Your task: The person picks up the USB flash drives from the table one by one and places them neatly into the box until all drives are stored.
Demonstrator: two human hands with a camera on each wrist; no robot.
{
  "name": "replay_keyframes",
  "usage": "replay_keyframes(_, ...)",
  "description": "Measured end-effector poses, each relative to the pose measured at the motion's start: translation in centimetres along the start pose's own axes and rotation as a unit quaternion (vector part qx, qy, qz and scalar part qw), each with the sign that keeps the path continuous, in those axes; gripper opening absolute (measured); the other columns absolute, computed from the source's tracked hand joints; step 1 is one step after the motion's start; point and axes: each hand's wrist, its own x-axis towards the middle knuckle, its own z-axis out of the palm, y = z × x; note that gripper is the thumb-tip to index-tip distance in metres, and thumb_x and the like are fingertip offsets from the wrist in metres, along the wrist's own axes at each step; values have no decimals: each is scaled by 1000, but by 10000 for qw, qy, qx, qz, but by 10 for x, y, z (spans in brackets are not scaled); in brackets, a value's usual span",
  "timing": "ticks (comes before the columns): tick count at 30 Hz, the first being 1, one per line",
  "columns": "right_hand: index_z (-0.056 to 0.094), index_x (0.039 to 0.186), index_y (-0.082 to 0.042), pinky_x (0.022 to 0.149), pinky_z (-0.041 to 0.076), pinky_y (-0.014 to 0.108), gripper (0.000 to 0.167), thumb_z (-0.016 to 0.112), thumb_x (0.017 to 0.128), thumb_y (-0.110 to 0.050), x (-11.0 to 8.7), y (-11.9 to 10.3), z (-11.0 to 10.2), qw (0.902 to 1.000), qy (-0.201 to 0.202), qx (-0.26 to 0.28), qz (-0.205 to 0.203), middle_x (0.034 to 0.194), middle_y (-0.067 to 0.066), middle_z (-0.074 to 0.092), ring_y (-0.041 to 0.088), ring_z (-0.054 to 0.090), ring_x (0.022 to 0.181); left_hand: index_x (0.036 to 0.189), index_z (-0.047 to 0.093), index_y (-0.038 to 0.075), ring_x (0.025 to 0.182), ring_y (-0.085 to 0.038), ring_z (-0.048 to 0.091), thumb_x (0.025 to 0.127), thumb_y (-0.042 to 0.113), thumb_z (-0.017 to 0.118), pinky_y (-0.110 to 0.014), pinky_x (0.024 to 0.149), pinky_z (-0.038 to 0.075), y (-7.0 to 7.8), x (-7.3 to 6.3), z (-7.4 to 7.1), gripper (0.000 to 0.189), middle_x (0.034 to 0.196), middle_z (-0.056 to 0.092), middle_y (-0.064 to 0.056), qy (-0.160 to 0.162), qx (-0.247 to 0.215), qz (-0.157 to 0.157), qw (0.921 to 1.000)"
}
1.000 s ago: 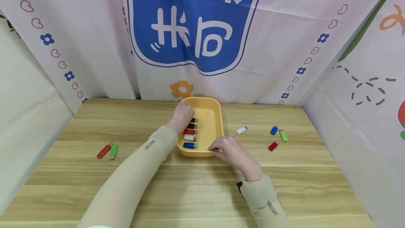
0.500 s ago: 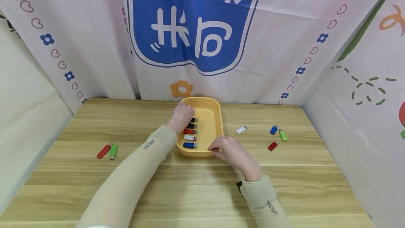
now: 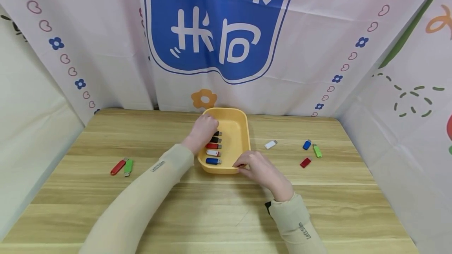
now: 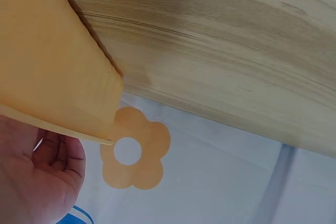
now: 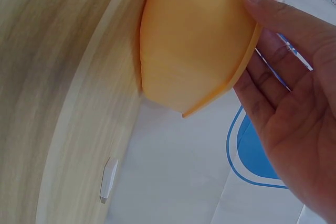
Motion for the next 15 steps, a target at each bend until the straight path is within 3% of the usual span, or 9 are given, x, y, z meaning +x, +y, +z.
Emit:
replay_keyframes(5,80,94,-12,82,59,32,12,76,86,-6,0,-1,-1,10000,0,-49,-28,96,0,78,16,72,92,89,76,8,94,-27,67,93,21,71,-44,84,55,1,-5,-2,14,91,75,-8,410,-963,-255,9942)
replay_keyframes(15,80,94,-12,82,59,31,12,77,85,-6,0,-1,-1,10000,5,-53,6,95,0,78,16,72,92,96,77,12,90,-26,70,93,28,70,-44,81,56,0,-19,-17,18,94,75,-5,737,-1013,-329,9916)
